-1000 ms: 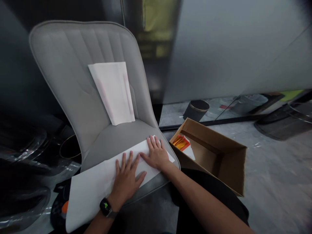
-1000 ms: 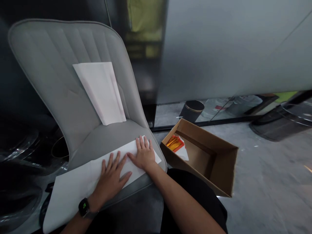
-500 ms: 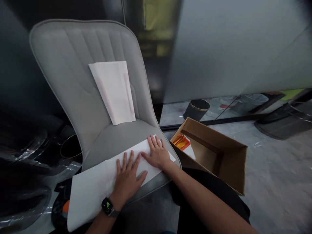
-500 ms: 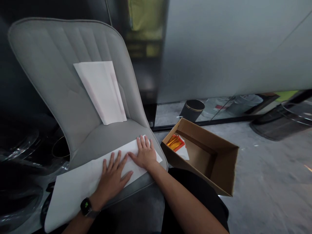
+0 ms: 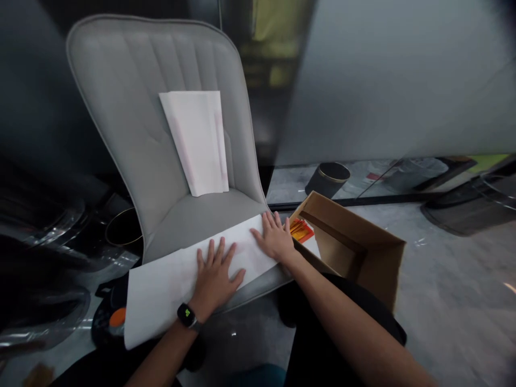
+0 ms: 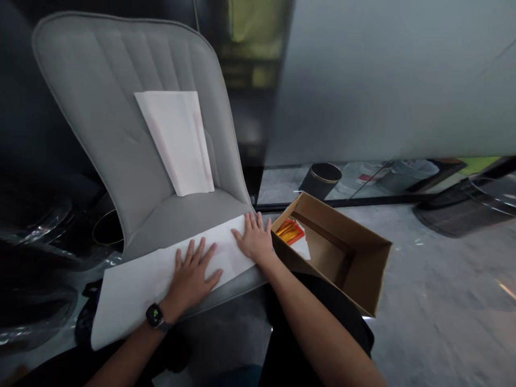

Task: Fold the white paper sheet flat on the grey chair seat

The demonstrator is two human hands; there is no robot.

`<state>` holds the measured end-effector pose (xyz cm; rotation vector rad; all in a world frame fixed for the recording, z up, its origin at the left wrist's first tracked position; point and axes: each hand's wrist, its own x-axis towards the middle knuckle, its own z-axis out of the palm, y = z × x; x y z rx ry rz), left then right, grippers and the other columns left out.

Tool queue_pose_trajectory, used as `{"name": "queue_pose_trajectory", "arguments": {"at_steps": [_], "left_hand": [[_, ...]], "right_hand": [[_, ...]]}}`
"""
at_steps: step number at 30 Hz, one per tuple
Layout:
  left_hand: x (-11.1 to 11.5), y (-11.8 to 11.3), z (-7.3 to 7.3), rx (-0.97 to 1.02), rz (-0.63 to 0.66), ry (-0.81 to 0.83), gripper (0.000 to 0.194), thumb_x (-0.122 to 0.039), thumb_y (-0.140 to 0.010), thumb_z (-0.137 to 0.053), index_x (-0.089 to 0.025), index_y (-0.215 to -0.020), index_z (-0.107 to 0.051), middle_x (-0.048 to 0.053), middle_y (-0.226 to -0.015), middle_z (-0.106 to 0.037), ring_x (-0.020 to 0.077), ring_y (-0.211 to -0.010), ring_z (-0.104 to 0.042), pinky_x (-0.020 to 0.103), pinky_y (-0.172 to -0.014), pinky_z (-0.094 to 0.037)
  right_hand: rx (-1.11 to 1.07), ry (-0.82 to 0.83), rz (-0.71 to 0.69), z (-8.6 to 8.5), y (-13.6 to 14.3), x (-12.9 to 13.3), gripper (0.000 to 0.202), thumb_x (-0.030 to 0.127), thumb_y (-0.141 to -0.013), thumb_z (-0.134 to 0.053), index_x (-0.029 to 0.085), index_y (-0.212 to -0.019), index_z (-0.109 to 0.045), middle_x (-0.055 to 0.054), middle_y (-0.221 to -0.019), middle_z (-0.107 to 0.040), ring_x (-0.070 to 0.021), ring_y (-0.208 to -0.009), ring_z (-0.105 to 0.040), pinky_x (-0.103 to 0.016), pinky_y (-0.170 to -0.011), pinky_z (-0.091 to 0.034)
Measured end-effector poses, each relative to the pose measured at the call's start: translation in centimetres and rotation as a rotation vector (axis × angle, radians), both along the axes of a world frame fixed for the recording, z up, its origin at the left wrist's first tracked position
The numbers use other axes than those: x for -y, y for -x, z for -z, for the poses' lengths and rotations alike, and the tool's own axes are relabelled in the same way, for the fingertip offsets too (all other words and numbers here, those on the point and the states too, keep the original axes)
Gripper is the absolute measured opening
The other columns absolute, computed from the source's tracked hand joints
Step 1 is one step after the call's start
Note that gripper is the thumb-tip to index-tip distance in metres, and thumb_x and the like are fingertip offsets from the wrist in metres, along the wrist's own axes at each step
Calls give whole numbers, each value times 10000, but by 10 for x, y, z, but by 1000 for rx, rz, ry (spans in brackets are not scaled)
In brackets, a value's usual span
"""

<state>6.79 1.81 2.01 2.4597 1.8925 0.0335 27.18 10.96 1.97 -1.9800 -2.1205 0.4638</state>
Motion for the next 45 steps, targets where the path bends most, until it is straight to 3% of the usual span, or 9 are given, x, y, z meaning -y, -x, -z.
{"name": "queue_pose_trajectory", "arguments": {"at_steps": [3, 7, 11, 16, 23, 29, 32, 36, 45], "left_hand": [[2, 0, 1, 26, 7, -10, 707, -505, -990, -581, -237, -1624, -420, 154, -1723, -297, 458, -1587, -217, 748, -1222, -158], [3, 5, 6, 18, 77, 12, 651, -343, -1018, -522, -177, -1634, -393, 181, -1712, -315, 479, -1581, -210, 758, -1219, -145], [2, 5, 6, -11, 59, 15, 650, -378, -1005, -534, -165, -1611, -433, 175, -1708, -327, 466, -1593, -182, 742, -1229, -134], [1, -1, 2, 30, 10, -24, 711, -535, -1002, -529, -229, -1632, -406, 150, -1736, -261, 445, -1594, -208, 724, -1237, -122], [3, -1, 1, 45, 10, -18, 711, -536, -1010, -522, -213, -1632, -406, 157, -1732, -265, 451, -1595, -204, 723, -1238, -118], [3, 0, 3, 55, 2, -11, 706, -537, -1005, -536, -222, -1626, -418, 151, -1728, -277, 440, -1598, -203, 719, -1242, -116], [3, 1, 5, 60, -1, -25, 706, -537, -999, -547, -235, -1624, -421, 140, -1727, -285, 433, -1602, -196, 714, -1246, -110], [2, 2, 6, 56, -2, -52, 691, -515, -994, -554, -239, -1617, -438, 149, -1719, -303, 445, -1589, -231, 726, -1238, -118], [-2, 3, 3, -16, -5, -44, 685, -488, -986, -554, -239, -1614, -444, 138, -1709, -330, 440, -1577, -267, 724, -1220, -185]], "right_hand": [[-306, -116, -114, -13, 23, 22, 756, 580, -1066, -360, 72, -1627, -371, -155, -1714, -302, -292, -1619, -185, -534, -1311, -75], [-936, -19, -258, -12, 77, 64, 643, 574, -1066, -294, 194, -1496, -585, -82, -1543, -591, -211, -1463, -510, -407, -1224, -384], [-1281, 8, -34, 8, 93, 62, 668, 609, -1035, -333, 135, -1339, -693, -161, -1369, -715, -272, -1303, -662, -450, -1139, -488], [-1387, 37, 250, 27, 53, 33, 939, 724, -1007, -89, 45, -1311, -662, -272, -1264, -731, -333, -1197, -726, -483, -1025, -575], [-1351, -191, 487, 41, -19, 21, 793, 776, -937, -219, 139, -999, -687, -235, -1033, -781, -330, -1003, -790, -483, -930, -617], [-1189, -407, 601, 30, -60, 15, 739, 689, -952, -254, 115, -1064, -706, -215, -1099, -773, -320, -1067, -756, -526, -991, -571], [-1019, -408, 359, 21, -36, 26, 571, 595, -921, -536, 127, -1170, -749, -194, -1287, -740, -325, -1255, -671, -513, -1139, -461], [-313, -238, -201, 13, 13, 32, 566, 479, -1038, -494, 134, -1472, -609, -189, -1652, -430, -289, -1565, -346, -488, -1288, -218], [-35, -67, -167, 10, 29, 15, 744, 608, -1059, -428, 146, -1640, -373, -166, -1726, -263, -305, -1616, -193, -515, -1303, -128]]}}
